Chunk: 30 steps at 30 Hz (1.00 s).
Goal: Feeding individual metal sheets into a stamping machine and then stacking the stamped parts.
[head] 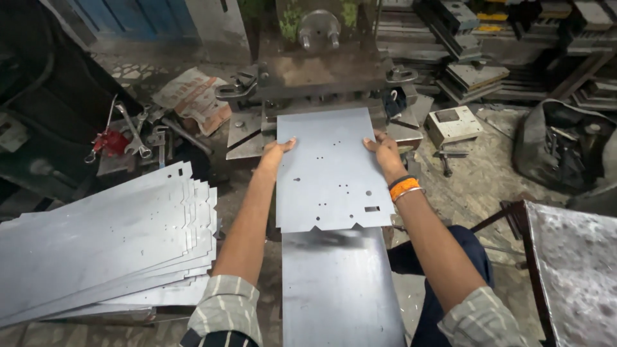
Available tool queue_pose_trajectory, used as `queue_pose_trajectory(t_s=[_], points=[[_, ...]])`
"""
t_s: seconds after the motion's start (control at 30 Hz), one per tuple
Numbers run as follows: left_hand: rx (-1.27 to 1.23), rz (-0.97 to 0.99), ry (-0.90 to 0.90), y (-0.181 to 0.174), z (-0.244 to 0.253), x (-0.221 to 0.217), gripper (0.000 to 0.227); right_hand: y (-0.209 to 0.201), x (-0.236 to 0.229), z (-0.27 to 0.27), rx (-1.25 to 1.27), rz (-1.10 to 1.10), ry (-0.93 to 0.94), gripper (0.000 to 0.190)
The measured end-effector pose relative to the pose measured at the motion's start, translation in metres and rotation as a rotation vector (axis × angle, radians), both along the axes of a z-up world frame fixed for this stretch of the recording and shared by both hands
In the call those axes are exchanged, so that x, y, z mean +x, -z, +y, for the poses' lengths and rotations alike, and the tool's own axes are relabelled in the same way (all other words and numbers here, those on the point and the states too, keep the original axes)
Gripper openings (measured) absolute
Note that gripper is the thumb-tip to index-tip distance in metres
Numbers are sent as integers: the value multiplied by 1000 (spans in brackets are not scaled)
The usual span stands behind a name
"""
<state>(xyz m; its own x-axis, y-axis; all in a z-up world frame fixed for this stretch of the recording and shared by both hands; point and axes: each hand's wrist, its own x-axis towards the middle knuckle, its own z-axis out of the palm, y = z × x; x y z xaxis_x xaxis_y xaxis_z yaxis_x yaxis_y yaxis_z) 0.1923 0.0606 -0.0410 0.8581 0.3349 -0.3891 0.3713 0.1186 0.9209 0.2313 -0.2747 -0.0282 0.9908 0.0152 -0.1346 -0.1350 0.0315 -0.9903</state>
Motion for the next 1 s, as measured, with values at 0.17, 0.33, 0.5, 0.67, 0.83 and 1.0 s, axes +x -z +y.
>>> queue_pose_trajectory(t_s=[0.17, 0.33, 0.5, 0.67, 0.83, 1.0], points=[[15, -85, 43, -14, -6, -48, 69, -16, -36, -1, -146, 74, 5, 54], [219, -139, 159, -33, -37, -176, 77, -98, -211, 6, -127, 69, 4, 63], [-329, -84, 14, -70, -86, -345, 81, -90, -323, -26, 268, 201, -41, 56], [-417, 4, -75, -74, -104, -409, 66, -60, -373, -41, 198, 170, -29, 58], [-421, -41, -52, -50, -102, -405, 60, -45, -366, -42, 176, 169, -45, 55], [-66, -97, 19, -1, -79, -349, 72, -21, -307, -34, -36, 142, 20, 48]])
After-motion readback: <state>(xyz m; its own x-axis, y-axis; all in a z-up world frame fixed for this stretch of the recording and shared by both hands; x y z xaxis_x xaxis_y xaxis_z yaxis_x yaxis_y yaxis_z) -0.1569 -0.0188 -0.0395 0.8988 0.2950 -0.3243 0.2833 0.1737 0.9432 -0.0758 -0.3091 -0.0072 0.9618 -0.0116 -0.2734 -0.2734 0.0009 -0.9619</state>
